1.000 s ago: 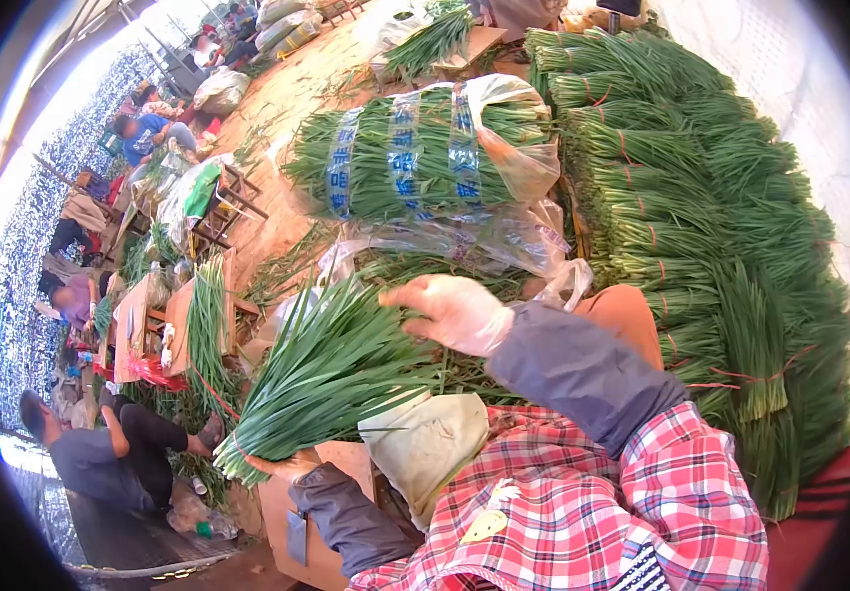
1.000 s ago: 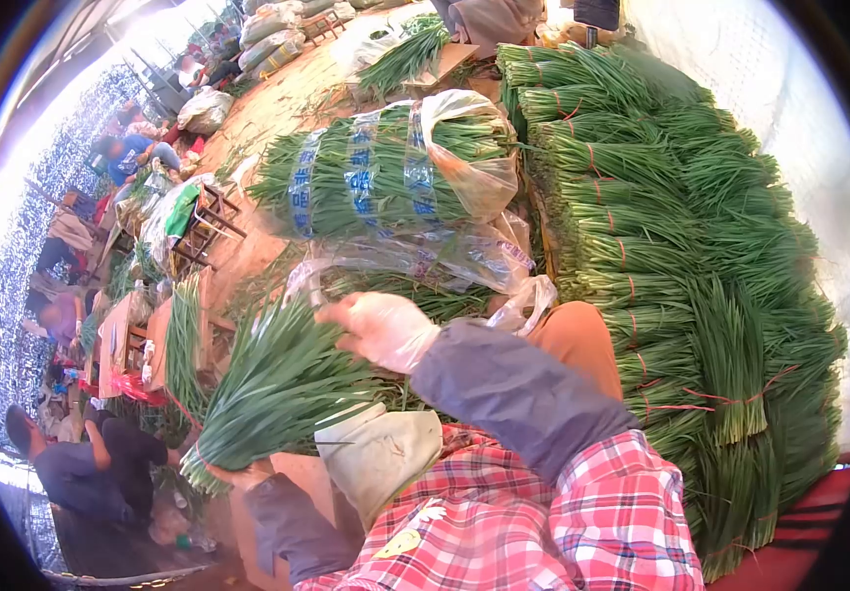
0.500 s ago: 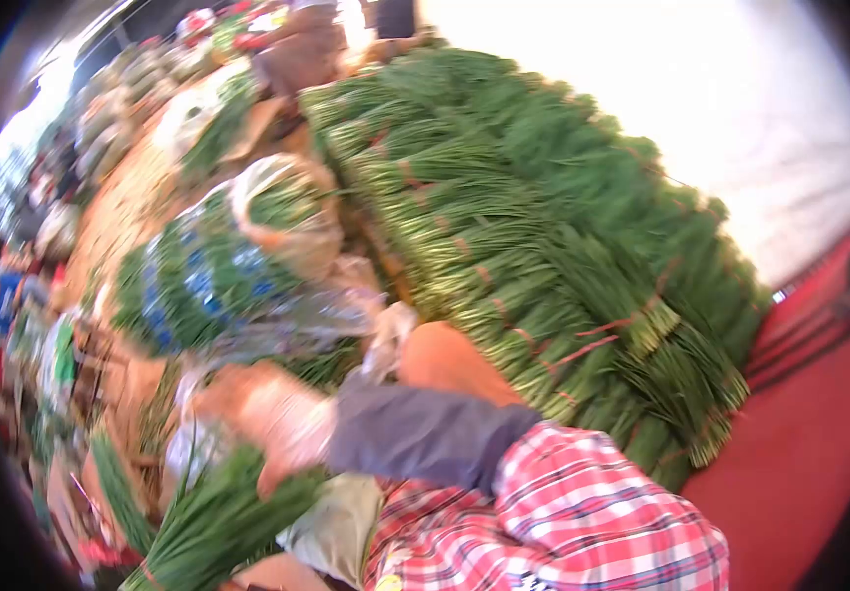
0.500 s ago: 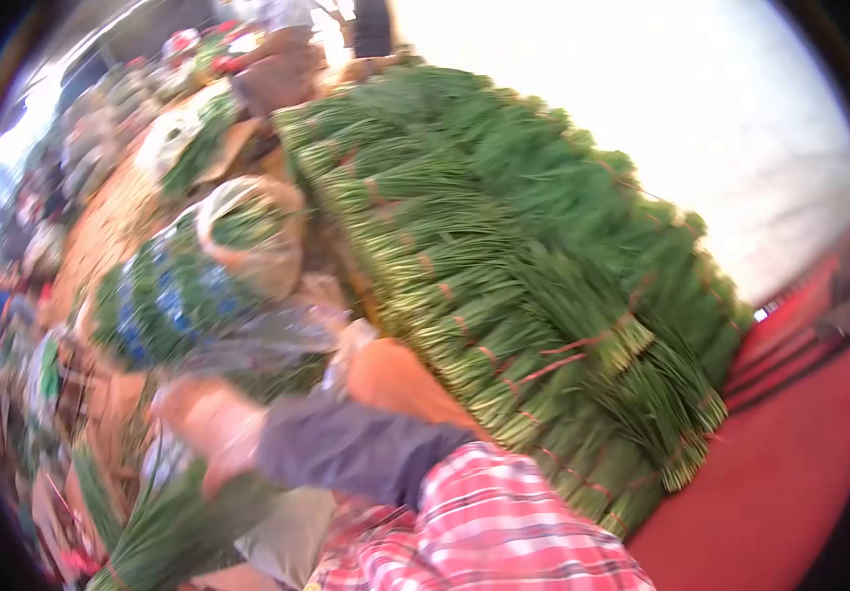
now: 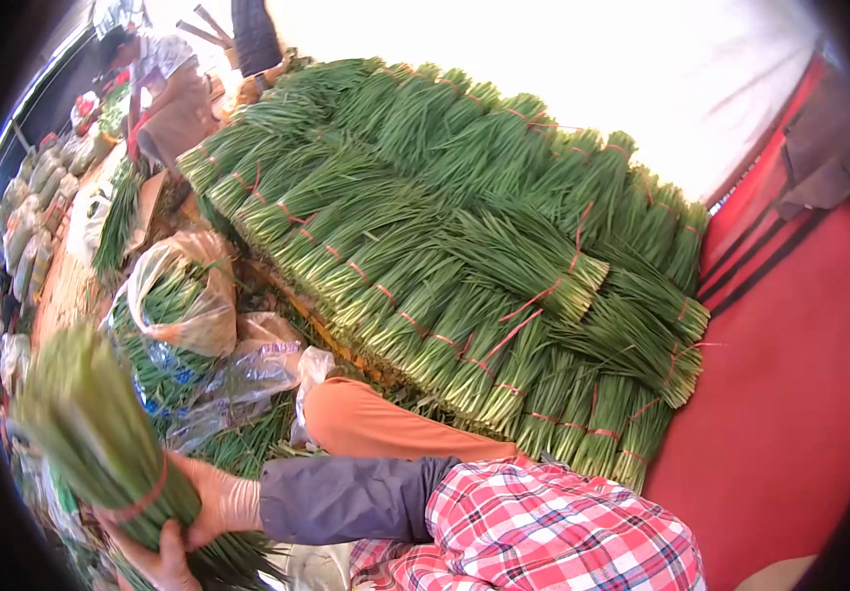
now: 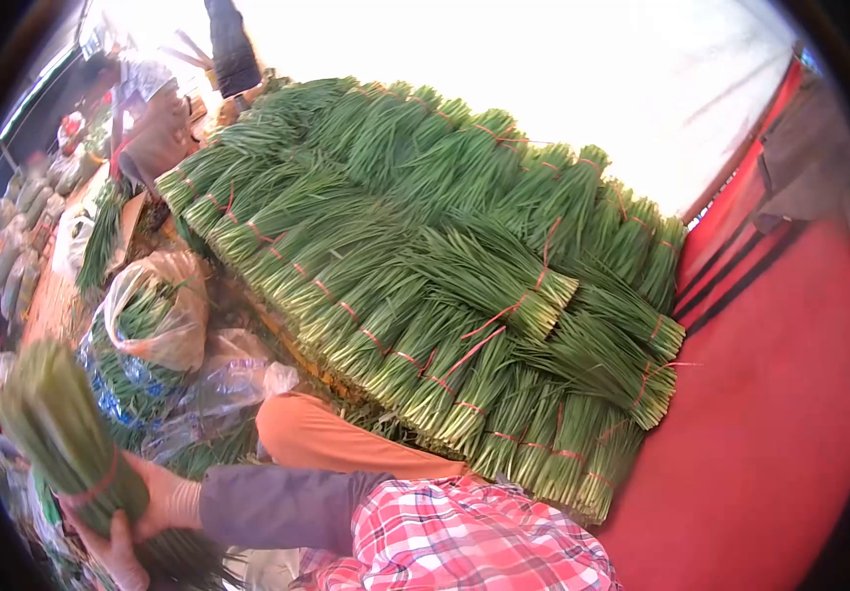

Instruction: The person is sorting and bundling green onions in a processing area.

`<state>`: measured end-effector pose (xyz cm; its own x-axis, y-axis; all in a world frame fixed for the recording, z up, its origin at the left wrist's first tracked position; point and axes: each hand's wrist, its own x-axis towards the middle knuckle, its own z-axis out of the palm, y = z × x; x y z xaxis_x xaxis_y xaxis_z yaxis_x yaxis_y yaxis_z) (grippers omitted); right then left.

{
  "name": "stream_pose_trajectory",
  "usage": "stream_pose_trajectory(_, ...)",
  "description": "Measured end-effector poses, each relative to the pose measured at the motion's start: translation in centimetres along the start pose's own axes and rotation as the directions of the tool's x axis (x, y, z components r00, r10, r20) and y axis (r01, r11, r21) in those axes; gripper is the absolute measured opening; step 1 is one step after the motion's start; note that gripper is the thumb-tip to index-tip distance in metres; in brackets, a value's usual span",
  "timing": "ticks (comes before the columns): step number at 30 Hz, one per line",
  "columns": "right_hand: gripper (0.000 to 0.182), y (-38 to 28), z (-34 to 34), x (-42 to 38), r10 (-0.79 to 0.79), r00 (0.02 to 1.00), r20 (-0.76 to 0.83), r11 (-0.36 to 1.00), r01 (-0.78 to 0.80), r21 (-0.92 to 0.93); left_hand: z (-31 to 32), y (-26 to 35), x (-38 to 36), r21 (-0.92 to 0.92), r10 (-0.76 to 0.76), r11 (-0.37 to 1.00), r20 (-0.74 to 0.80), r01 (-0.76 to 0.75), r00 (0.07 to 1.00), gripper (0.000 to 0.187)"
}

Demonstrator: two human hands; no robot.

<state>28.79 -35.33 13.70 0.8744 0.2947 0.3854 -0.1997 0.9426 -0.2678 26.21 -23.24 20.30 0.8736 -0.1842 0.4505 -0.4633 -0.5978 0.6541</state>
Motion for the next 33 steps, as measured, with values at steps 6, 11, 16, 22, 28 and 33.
stream_pose_trajectory(6, 0.051, -11.0, -4.0, -3.7, -0.218, 0.921, -0.324, 0.976, 0.214, -0.048, 2.4, -2.9, -1.7, 0.238, -0.087, 0.971, 0.204, 0.037, 0.975, 0.077)
stream_pose_trajectory(11, 0.064, -19.0, -10.0, -8.8, -0.552, 0.718, -0.424, 0.823, 0.551, -0.14, 2.5, -4.0, -2.2, -0.029, -0.363, 0.926, 0.198, 0.375, 0.911, 0.06)
stream_pose_trajectory(16, 0.076, -24.1, -14.3, -16.9, -0.773, 0.25, -0.583, 0.54, 0.742, -0.398, 3.2, -7.5, -2.5, -0.019, -0.434, 0.888, 0.292, 0.459, 0.852, 0.053)
stream_pose_trajectory(22, 0.054, -27.7, -29.5, -39.5, -0.306, -0.293, -0.906, 0.852, 0.34, -0.397, 5.2, -8.7, -3.1, 0.112, -0.642, 0.743, 0.395, 0.66, 0.657, 0.051)
stream_pose_trajectory(28, 0.023, -23.9, -26.4, -39.9, -0.773, 0.019, -0.634, 0.443, -0.699, -0.562, 6.1, -10.6, -6.0, 0.056, -0.73, 0.653, 0.313, 0.755, 0.608, 0.048)
stream_pose_trajectory(33, 0.067, -29.5, -23.5, -33.9, -0.821, 0.282, -0.496, -0.337, -0.941, 0.022, 4.5, -10.8, -7.5, -0.069, -0.684, 0.674, 0.317, 0.736, 0.656, 0.046)
